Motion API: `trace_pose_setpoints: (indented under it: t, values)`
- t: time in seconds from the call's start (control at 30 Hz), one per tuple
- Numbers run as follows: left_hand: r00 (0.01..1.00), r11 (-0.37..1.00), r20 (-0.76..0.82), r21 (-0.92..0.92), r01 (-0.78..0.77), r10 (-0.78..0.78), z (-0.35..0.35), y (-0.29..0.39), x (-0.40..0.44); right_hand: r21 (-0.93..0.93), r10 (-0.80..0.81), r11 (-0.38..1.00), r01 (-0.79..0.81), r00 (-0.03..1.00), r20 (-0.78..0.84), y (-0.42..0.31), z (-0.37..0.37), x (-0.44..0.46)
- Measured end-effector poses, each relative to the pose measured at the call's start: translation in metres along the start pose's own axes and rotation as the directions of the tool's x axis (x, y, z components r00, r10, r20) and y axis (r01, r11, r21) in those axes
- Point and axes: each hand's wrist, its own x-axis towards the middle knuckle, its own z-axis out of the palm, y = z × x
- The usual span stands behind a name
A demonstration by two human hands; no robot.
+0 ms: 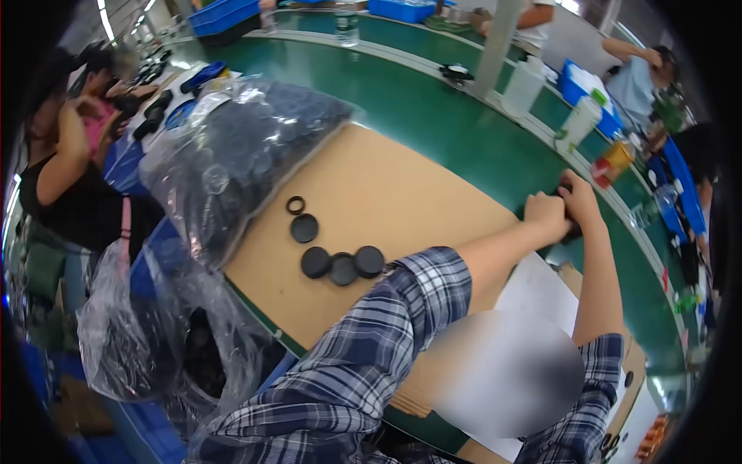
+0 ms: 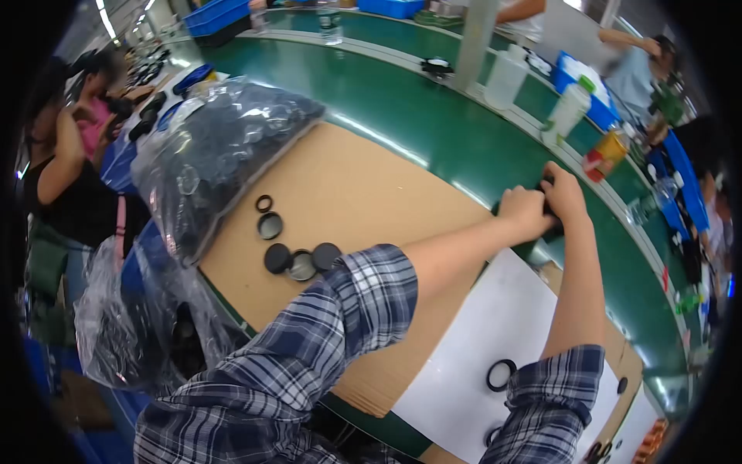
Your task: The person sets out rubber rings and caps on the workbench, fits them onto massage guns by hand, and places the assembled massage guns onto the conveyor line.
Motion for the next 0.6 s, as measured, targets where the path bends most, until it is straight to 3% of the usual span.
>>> trace_pose_setpoints:
  t: [0.1,0.13,0.2,0.3,0.4,0.43,0.47,0.5,0.53,0.6]
  values:
    - [0.993,1.000,0.119,0.025,-0.007,0.004,-0.020,0.009,-0.014,-0.053,0.122,0.991,-0.120,0.992,0.031,-0.009,-0.005,-0.006]
    - [0.986,1.000,0.169,0.031,-0.004,-0.001,-0.028,0.015,-0.021,-0.141,0.054,0.988,-0.059,0.998,-0.041,-0.014,-0.008,-0.013]
    - [0.994,0.997,0.086,-0.061,-0.056,0.061,-0.048,0.027,-0.038,-0.327,-0.099,0.944,0.041,0.982,-0.163,-0.030,-0.020,-0.031]
    - [0.994,0.986,0.033,-0.138,-0.094,0.100,-0.088,0.035,-0.057,-0.222,-0.274,0.954,0.200,0.881,-0.386,-0.095,-0.052,-0.055]
    - [0.996,0.974,0.011,-0.209,-0.084,0.088,-0.115,0.031,-0.076,0.114,-0.248,0.939,0.325,0.867,-0.432,-0.167,-0.093,-0.107]
    - [0.997,0.970,0.004,-0.229,-0.075,0.078,-0.119,0.026,-0.081,0.315,-0.214,0.896,0.313,0.926,-0.311,-0.197,-0.115,-0.131]
    - [0.991,0.971,0.029,-0.204,-0.125,0.133,-0.125,0.018,-0.089,0.498,-0.203,0.825,0.267,0.963,-0.179,-0.231,-0.137,-0.159]
    - [0.992,0.979,0.039,-0.171,-0.115,0.123,-0.126,0.012,-0.097,0.507,-0.510,0.690,0.517,0.844,-0.166,-0.252,-0.153,-0.180]
    - [0.992,0.985,0.049,-0.135,-0.107,0.114,-0.125,0.005,-0.108,0.660,-0.662,0.539,0.523,0.748,-0.052,-0.275,-0.170,-0.205]
    - [0.995,0.990,0.027,-0.100,-0.097,0.100,-0.120,-0.008,-0.129,0.814,-0.875,0.110,0.570,0.443,-0.192,-0.292,-0.165,-0.246]
